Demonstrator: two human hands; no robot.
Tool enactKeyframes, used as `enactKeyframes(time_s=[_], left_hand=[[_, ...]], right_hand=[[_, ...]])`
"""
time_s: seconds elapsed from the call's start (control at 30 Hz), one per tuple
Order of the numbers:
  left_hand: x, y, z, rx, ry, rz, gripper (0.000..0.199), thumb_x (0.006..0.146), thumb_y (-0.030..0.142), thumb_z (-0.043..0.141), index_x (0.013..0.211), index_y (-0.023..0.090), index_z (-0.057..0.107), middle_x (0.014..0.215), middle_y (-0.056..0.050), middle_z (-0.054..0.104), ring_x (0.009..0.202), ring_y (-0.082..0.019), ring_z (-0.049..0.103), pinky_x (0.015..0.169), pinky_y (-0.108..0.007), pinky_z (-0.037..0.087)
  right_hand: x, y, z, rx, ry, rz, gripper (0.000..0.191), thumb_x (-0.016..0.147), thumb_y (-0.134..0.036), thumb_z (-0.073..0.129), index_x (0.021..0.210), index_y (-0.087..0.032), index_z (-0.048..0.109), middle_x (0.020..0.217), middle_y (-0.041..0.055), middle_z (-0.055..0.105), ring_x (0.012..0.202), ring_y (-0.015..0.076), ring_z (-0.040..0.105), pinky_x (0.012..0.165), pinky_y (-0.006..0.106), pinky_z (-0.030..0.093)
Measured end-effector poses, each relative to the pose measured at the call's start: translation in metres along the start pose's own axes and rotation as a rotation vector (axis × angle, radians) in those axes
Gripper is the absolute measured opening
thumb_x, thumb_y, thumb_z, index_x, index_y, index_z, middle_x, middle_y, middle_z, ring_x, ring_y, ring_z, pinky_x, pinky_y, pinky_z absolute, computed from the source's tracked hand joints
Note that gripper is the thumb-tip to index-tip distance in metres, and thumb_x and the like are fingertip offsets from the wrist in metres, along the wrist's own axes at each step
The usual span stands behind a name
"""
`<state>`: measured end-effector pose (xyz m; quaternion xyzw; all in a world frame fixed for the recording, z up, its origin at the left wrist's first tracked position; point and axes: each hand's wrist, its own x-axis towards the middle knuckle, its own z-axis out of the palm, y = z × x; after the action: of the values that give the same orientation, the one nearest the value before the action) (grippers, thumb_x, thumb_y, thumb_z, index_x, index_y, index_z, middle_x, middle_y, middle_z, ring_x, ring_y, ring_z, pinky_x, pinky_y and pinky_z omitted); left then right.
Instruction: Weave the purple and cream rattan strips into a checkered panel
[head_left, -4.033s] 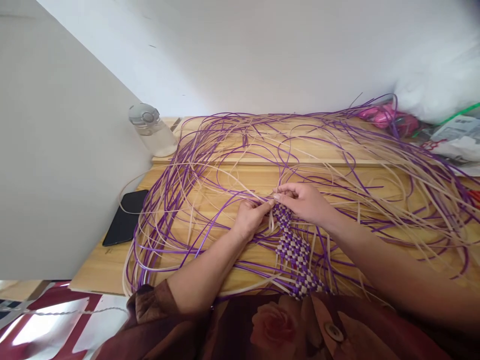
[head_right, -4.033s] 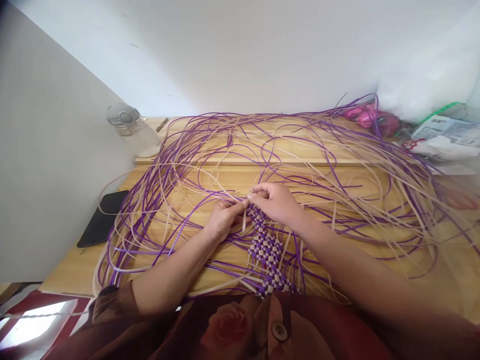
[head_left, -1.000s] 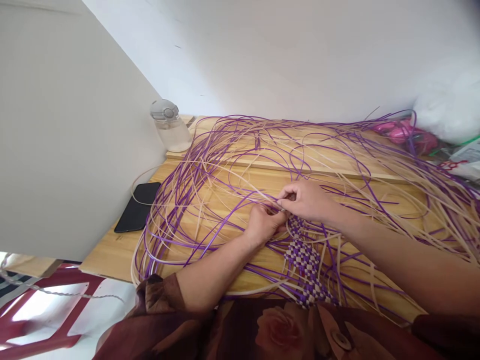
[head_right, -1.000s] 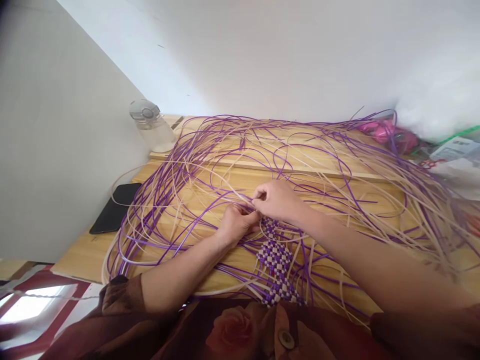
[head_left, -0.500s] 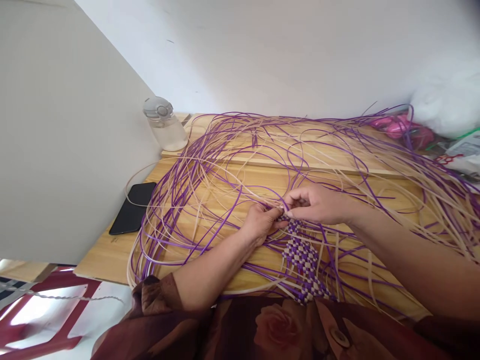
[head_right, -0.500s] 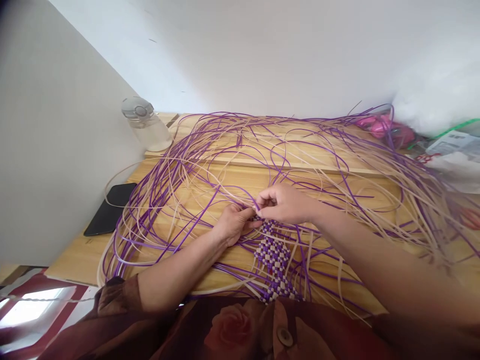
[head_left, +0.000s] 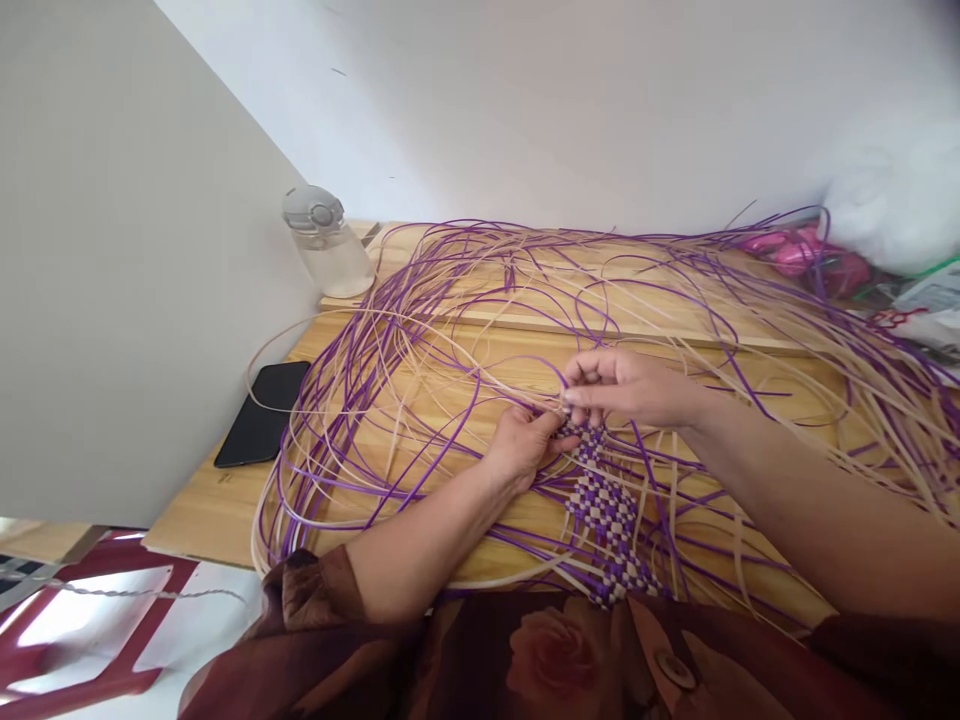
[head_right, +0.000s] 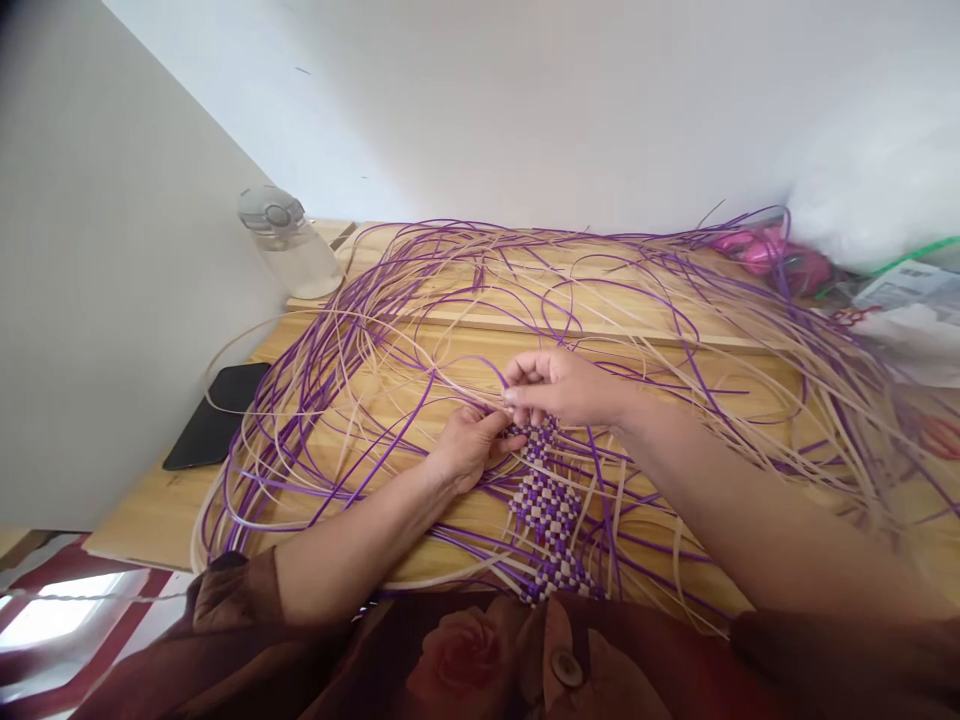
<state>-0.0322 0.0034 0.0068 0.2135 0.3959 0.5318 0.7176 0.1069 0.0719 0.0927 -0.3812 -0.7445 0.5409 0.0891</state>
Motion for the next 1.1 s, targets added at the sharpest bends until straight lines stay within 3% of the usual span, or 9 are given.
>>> enactKeyframes(time_s=[0.1, 0.17, 0.4, 0.57, 0.63, 0.7, 0.83, 1.0, 1.1], left_hand=[[0.0, 0.001, -0.001, -0.039, 0.008, -0.014, 0.022, 0.061, 0.019, 0.082, 0.077, 0.01, 0.069, 0.078, -0.004, 0.066, 0.067, -0.009, 0.06, 0.065, -0.022, 0.056], [0.001, 0.0, -0.001, -0.051, 0.024, -0.023, 0.019, 0.061, 0.016, 0.081, 0.075, 0.009, 0.069, 0.078, -0.005, 0.066, 0.067, -0.01, 0.06, 0.065, -0.023, 0.056], [0.002, -0.001, 0.0, -0.029, 0.058, -0.022, 0.011, 0.066, 0.014, 0.076, 0.075, 0.01, 0.069, 0.084, -0.008, 0.068, 0.07, -0.012, 0.062, 0.065, -0.025, 0.057], [0.001, -0.005, -0.002, 0.092, -0.007, 0.034, 0.015, 0.065, 0.021, 0.077, 0.07, 0.01, 0.067, 0.071, -0.006, 0.066, 0.06, -0.011, 0.059, 0.057, -0.022, 0.052], [0.002, -0.007, -0.004, 0.12, -0.041, 0.079, 0.02, 0.062, 0.023, 0.08, 0.064, 0.011, 0.063, 0.064, -0.003, 0.063, 0.056, -0.008, 0.056, 0.057, -0.019, 0.05], [0.002, -0.007, -0.005, 0.073, -0.035, 0.083, 0.025, 0.058, 0.023, 0.083, 0.067, 0.012, 0.062, 0.063, 0.001, 0.06, 0.057, -0.007, 0.055, 0.061, -0.02, 0.052], [0.0, -0.002, -0.003, -0.022, 0.008, 0.012, 0.035, 0.051, 0.019, 0.087, 0.076, 0.014, 0.062, 0.067, 0.002, 0.06, 0.061, -0.008, 0.058, 0.066, -0.022, 0.054], [-0.001, 0.002, -0.001, -0.032, 0.023, -0.044, 0.028, 0.058, 0.019, 0.084, 0.079, 0.011, 0.068, 0.08, -0.005, 0.066, 0.069, -0.011, 0.061, 0.063, -0.022, 0.055], [0.001, 0.002, -0.001, -0.03, 0.073, -0.053, 0.022, 0.063, 0.021, 0.081, 0.079, 0.011, 0.07, 0.088, -0.007, 0.067, 0.075, -0.013, 0.062, 0.061, -0.022, 0.056]], right_hand=[[0.012, 0.0, -0.004, -0.001, 0.314, 0.028, 0.027, 0.077, -0.037, 0.07, 0.081, -0.016, 0.054, 0.064, 0.0019, 0.063, 0.05, 0.0086, 0.052, 0.048, 0.021, 0.042], [0.012, 0.006, -0.009, 0.006, 0.369, 0.046, 0.027, 0.077, -0.037, 0.07, 0.079, -0.016, 0.054, 0.062, 0.0011, 0.061, 0.048, 0.0073, 0.049, 0.044, 0.019, 0.038], [-0.021, 0.031, -0.02, 0.171, 0.043, -0.03, 0.03, 0.082, -0.044, 0.066, 0.084, -0.016, 0.054, 0.081, 0.0035, 0.063, 0.07, 0.011, 0.06, 0.062, 0.024, 0.049], [-0.016, 0.006, 0.005, -0.032, -0.224, -0.045, 0.018, 0.086, -0.033, 0.058, 0.088, -0.015, 0.057, 0.078, 0.004, 0.066, 0.07, 0.0125, 0.062, 0.067, 0.026, 0.05], [0.003, -0.006, 0.014, -0.122, -0.118, -0.055, 0.013, 0.085, -0.029, 0.056, 0.087, -0.016, 0.057, 0.073, 0.002, 0.066, 0.063, 0.0114, 0.061, 0.062, 0.024, 0.047], [0.025, -0.012, 0.015, -0.286, 0.138, -0.061, 0.009, 0.081, -0.026, 0.057, 0.084, -0.017, 0.057, 0.066, -0.001, 0.063, 0.056, 0.0094, 0.056, 0.055, 0.022, 0.04], [0.048, 0.003, -0.002, -0.535, 0.45, 0.038, 0.009, 0.071, -0.024, 0.064, 0.073, -0.017, 0.059, 0.062, -0.0016, 0.059, 0.055, 0.0097, 0.05, 0.053, 0.023, 0.034], [0.013, 0.03, -0.006, -0.565, 0.556, 0.05, 0.015, 0.071, -0.026, 0.06, 0.084, -0.018, 0.058, 0.07, 0.0001, 0.062, 0.06, 0.0124, 0.054, 0.055, 0.024, 0.035], [-0.018, 0.03, 0.006, -0.517, 0.637, 0.041, 0.042, 0.074, -0.028, 0.06, 0.115, -0.02, 0.053, 0.065, -0.0032, 0.058, 0.053, 0.0115, 0.049, 0.052, 0.025, 0.032]])
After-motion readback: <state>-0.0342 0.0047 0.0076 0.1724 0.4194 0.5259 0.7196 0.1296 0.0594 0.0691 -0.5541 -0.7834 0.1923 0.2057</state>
